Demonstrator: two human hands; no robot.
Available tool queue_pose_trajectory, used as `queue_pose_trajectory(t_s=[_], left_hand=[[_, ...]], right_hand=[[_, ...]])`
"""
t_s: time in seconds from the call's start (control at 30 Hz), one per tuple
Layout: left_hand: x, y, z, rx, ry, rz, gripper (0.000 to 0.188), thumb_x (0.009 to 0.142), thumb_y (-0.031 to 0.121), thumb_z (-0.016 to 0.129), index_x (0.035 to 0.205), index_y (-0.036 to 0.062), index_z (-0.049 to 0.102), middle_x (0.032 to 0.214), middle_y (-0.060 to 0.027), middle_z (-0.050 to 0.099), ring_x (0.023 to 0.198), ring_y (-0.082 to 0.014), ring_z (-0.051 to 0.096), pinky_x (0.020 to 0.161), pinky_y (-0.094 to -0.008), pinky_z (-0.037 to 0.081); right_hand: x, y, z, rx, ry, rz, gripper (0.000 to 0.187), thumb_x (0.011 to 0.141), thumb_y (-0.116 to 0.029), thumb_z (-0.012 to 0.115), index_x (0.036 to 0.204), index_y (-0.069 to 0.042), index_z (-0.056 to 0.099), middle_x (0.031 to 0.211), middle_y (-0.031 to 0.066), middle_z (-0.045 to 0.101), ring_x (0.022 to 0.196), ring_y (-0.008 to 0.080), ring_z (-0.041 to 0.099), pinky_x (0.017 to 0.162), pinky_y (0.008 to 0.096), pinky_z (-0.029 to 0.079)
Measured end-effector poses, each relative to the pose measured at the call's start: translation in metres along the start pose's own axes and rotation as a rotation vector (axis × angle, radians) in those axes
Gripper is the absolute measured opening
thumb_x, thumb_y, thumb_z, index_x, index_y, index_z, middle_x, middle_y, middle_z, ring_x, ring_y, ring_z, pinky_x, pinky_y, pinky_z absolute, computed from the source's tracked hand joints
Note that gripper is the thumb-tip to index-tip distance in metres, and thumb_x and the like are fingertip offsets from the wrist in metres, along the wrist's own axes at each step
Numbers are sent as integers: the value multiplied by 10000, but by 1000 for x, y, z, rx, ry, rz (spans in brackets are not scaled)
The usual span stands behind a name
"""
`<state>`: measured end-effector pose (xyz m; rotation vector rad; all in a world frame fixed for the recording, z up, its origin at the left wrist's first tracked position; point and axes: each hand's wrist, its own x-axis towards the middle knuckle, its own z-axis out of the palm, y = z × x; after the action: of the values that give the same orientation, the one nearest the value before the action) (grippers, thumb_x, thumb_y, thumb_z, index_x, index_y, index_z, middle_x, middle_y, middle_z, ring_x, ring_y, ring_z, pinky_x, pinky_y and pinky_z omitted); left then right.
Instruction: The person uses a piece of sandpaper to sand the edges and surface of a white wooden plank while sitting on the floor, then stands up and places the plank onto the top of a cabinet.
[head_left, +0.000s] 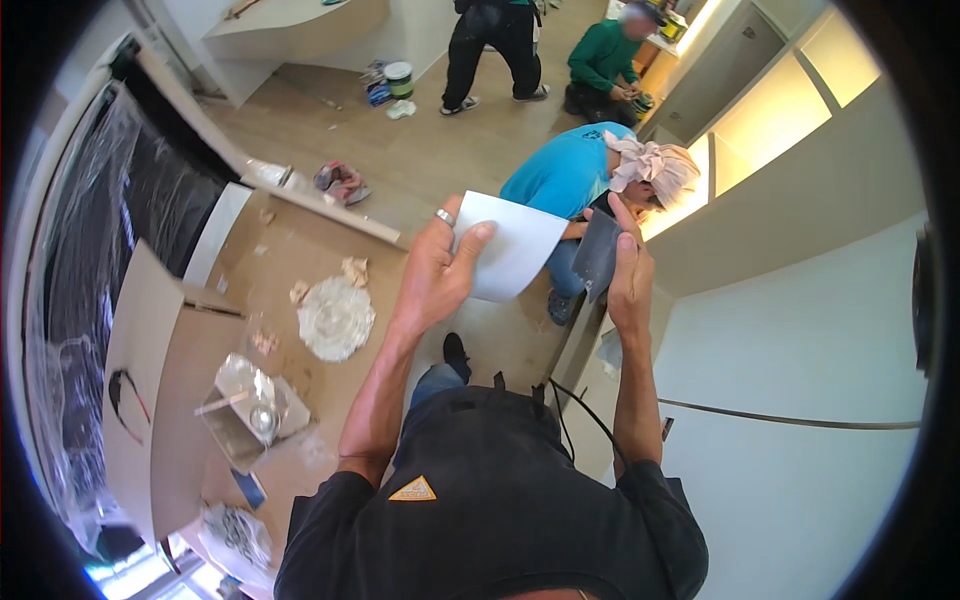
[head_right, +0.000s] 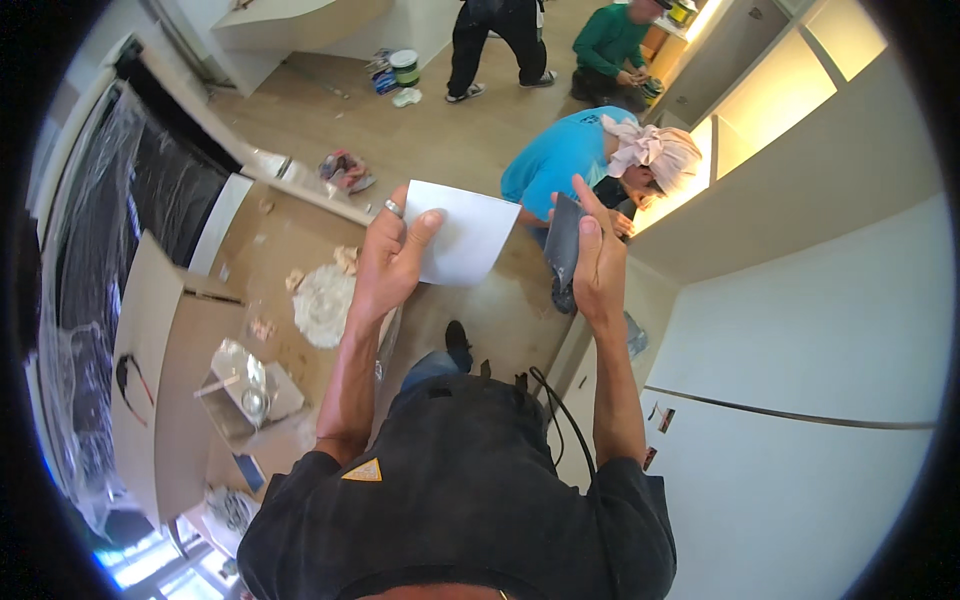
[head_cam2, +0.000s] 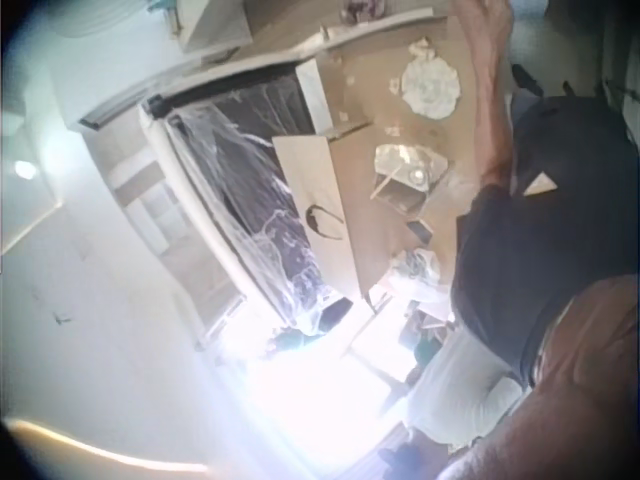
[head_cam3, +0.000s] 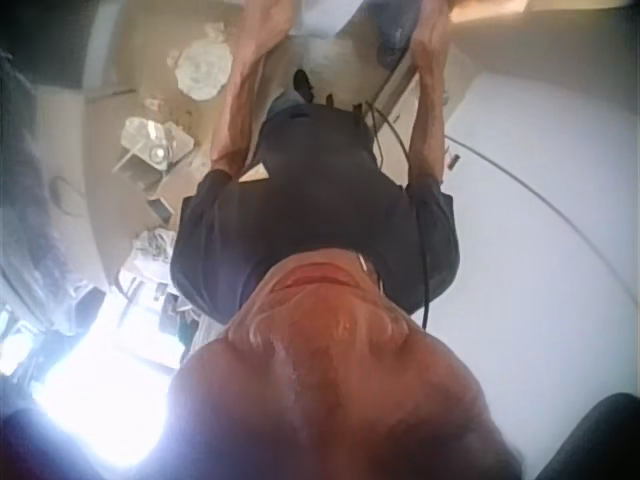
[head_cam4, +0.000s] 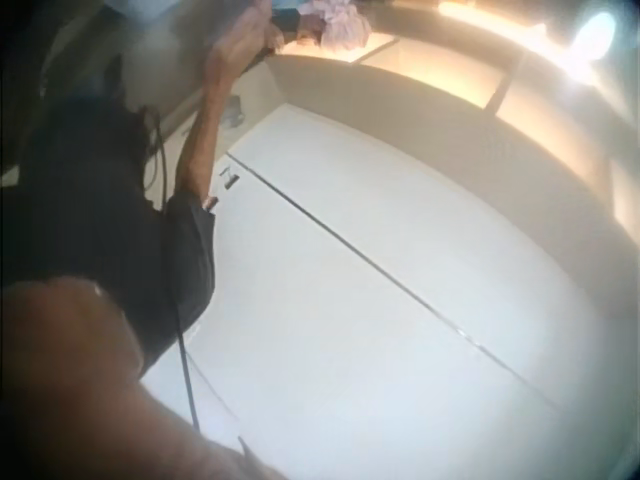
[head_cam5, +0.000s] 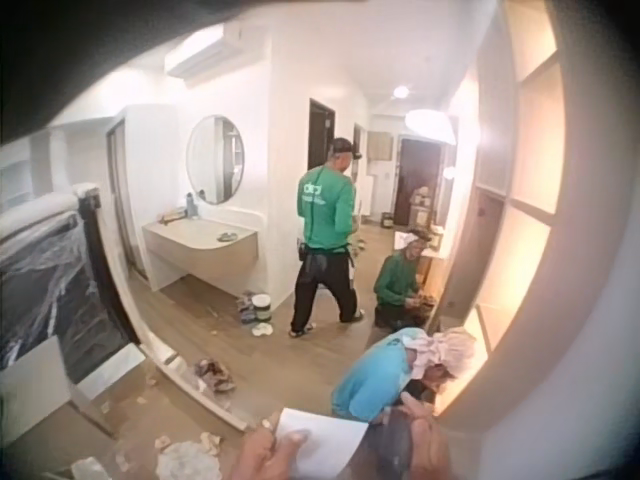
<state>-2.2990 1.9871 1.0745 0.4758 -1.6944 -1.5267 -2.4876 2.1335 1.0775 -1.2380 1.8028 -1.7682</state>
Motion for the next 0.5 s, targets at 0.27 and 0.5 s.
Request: queue_pose_trajectory(t_s=[0.27,0.5], left_hand=[[97,-46,20,204,-428,-96,241,941,165,556,1112,-4,567,872,-236,649,807,-356,651,696,-429,488],[159,-91,39,156,-238,-25,210,918,130,560,1086,4,546,807,-264,638,769,-470,624,633,-490,476]], right_hand=[[82,11,-5,-283,56,-78,486,1044,-308,343,1391,0,487,1283,194,609,1137,260,598,942,337,475],[156,21,37,-765,-215,-417,494,933,-152,535,1394,10,465,1345,200,559,1245,360,534,1054,454,393]])
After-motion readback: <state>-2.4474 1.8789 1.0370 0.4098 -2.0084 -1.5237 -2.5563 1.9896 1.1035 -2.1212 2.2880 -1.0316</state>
